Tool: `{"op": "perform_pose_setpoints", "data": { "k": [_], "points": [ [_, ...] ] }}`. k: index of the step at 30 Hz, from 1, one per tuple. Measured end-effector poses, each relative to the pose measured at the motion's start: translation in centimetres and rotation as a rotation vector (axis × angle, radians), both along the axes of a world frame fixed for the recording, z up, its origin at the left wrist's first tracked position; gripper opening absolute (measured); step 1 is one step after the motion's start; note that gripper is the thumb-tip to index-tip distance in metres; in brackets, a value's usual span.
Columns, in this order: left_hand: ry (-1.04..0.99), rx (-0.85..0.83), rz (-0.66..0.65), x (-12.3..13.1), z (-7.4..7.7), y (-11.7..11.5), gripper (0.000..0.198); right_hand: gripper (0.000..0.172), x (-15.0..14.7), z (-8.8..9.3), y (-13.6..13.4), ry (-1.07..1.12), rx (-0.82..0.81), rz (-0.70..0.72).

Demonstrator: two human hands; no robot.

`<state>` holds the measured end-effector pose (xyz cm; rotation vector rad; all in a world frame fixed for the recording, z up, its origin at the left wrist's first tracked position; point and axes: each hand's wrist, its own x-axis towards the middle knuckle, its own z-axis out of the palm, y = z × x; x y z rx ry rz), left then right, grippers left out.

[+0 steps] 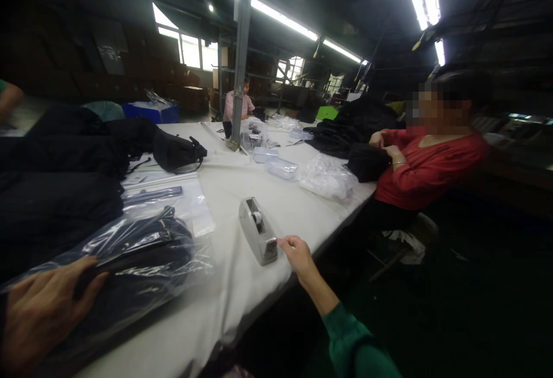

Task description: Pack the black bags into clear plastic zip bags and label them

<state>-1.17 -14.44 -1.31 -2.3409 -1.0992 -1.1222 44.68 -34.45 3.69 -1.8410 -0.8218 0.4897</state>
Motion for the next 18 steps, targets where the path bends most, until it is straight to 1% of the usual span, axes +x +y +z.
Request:
{"op": "perform_pose_setpoints", "data": {
  "k": [3,5,7,9,12,13,15,18],
  "points": [
    [-0.034,-0.05,0.01,-0.2,-0.7,0.0,0.045,0.042,-0.7,-1.5,-1.5,0.006,-0.001,-0.043],
    [-0.046,-0.068,0.024,-0.2,-1.0,0.2,0.045,0.043,-1.3,-2.5,-1.9,0.021,-0.009,-0.055],
    [-0.031,-0.061,0.03,-0.2,-0.9,0.4,0.043,0.045,-1.9,-3.4,-1.9,0.031,-0.01,-0.063],
    [0.003,-0.003,0.029,0.0,-0.2,0.3,0.037,0.046,-2.4,-3.8,-1.7,0.037,-0.002,-0.063],
    [0.058,0.091,-0.008,0.5,1.6,-0.3,0.027,0.045,-2.2,-4.3,-1.4,0.032,0.009,-0.038],
    [0.067,0.081,-0.021,0.7,2.2,-0.5,0.024,0.043,-1.7,-4.4,-1.1,0.019,0.005,-0.029],
    [0.063,0.057,-0.032,1.1,2.9,-0.4,0.022,0.041,-0.3,-5.0,-0.3,-0.099,-0.05,-0.087],
    [0.052,0.034,-0.033,1.3,3.4,-0.3,0.021,0.038,1.5,-5.6,0.7,-0.233,-0.115,-0.097]
  ]
}}
